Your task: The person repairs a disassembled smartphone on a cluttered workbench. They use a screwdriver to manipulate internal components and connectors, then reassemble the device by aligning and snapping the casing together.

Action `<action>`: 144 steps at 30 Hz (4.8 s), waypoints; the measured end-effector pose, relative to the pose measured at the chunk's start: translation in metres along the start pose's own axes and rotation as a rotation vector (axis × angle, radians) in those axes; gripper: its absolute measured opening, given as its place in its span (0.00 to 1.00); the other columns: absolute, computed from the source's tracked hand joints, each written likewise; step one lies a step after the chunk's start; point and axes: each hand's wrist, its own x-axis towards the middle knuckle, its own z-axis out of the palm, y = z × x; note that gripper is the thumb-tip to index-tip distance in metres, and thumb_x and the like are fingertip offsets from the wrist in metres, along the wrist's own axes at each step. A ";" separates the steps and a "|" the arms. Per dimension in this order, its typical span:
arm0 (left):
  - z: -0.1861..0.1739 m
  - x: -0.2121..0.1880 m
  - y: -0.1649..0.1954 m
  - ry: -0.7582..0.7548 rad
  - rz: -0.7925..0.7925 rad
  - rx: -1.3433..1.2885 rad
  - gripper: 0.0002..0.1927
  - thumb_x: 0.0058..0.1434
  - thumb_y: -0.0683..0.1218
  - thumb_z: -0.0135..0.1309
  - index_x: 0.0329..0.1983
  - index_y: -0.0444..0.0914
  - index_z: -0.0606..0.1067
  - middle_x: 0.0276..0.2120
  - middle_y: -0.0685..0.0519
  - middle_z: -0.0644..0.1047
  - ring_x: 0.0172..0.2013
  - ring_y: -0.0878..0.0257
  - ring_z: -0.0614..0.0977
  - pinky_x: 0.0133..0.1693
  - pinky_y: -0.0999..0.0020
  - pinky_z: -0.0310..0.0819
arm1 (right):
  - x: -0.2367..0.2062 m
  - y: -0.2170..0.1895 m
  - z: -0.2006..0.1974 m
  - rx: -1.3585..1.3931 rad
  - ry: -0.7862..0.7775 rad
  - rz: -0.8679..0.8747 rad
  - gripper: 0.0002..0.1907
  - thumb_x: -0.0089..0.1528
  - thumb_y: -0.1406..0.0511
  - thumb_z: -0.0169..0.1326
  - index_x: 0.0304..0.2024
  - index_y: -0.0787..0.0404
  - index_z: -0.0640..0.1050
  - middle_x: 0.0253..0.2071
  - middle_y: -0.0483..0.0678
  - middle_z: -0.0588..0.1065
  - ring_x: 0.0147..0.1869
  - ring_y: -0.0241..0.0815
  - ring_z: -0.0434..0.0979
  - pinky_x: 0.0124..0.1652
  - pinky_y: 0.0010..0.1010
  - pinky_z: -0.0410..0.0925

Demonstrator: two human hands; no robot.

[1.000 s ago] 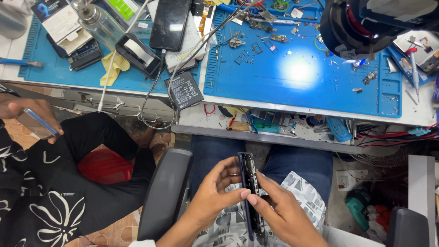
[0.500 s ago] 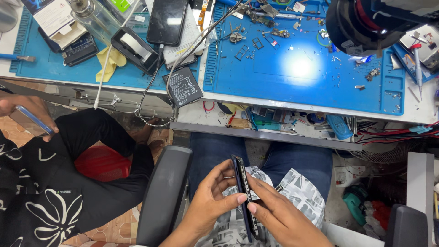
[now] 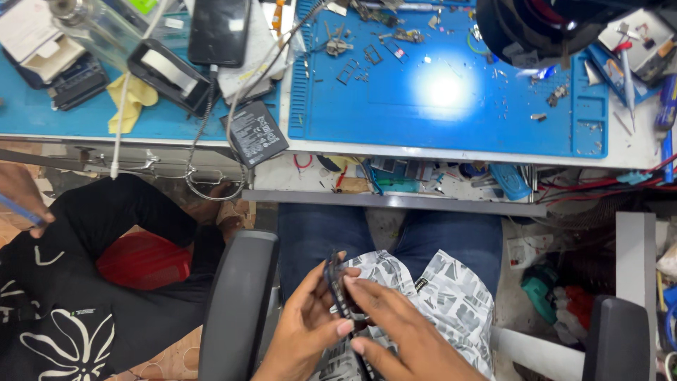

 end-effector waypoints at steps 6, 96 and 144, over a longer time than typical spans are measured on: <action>-0.014 -0.012 -0.016 0.034 -0.043 -0.028 0.50 0.53 0.43 0.66 0.75 0.30 0.54 0.68 0.37 0.66 0.70 0.49 0.66 0.70 0.50 0.57 | -0.001 0.011 0.017 -0.004 -0.045 0.004 0.37 0.66 0.56 0.56 0.74 0.60 0.61 0.75 0.58 0.57 0.79 0.56 0.55 0.69 0.47 0.54; 0.029 -0.039 0.049 -0.059 -0.108 -0.831 0.35 0.70 0.65 0.28 0.61 0.34 0.65 0.43 0.33 0.73 0.40 0.43 0.80 0.34 0.45 0.84 | 0.055 0.078 -0.014 0.322 0.580 0.103 0.06 0.61 0.71 0.60 0.41 0.66 0.83 0.34 0.48 0.80 0.33 0.34 0.79 0.32 0.24 0.72; 0.020 -0.034 0.011 -0.059 -0.114 -0.680 0.42 0.67 0.65 0.34 0.69 0.26 0.59 0.50 0.25 0.74 0.47 0.36 0.81 0.45 0.41 0.80 | 0.053 -0.033 -0.114 -0.237 0.907 -0.124 0.15 0.70 0.55 0.57 0.48 0.59 0.82 0.41 0.46 0.77 0.48 0.39 0.73 0.47 0.30 0.65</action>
